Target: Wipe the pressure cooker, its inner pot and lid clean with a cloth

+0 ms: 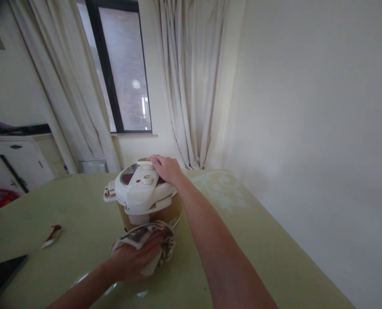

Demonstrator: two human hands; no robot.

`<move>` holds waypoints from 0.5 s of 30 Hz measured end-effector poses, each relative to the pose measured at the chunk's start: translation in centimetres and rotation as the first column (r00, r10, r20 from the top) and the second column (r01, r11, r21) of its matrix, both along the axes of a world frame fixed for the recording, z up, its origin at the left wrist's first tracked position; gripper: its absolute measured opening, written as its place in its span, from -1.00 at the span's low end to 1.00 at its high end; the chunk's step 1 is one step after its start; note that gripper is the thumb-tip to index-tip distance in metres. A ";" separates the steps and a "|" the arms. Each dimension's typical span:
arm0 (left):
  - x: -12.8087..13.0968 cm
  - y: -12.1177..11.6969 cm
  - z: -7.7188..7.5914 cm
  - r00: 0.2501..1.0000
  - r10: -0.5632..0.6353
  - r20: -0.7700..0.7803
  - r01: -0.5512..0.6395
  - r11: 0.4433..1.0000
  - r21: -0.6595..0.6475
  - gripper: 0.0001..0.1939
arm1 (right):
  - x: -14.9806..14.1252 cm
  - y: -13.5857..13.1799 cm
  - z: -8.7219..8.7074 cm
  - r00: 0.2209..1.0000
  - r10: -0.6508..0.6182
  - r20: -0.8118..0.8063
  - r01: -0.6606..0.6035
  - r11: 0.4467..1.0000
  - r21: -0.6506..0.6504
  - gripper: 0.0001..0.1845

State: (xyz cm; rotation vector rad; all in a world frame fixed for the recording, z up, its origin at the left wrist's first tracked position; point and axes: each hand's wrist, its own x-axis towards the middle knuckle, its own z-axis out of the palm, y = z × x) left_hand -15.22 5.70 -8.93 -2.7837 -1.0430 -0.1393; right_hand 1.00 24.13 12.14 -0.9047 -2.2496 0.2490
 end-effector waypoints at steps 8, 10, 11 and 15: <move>-10.4 -1.6 -0.3 0.443 0.501 0.743 -0.554 0.805 -0.213 -0.61 | -0.2 -0.2 0.0 1.000 -0.019 0.020 0.019 1.000 -0.002 -0.54; -10.4 -0.2 1.1 0.064 0.596 0.800 -0.579 0.675 -0.457 -0.63 | -0.1 -0.4 0.1 1.000 -0.016 0.019 0.016 1.000 -0.003 -0.54; -10.2 0.8 1.9 -0.142 0.613 0.777 -0.543 0.608 -0.580 -0.63 | -0.1 -0.4 0.1 1.000 -0.019 0.019 0.019 1.000 -0.003 -0.54; -8.5 5.4 4.4 -0.698 0.518 0.495 -0.209 0.514 -0.832 -0.55 | -0.1 -0.4 0.2 0.999 -0.024 0.037 0.023 1.000 0.018 -0.49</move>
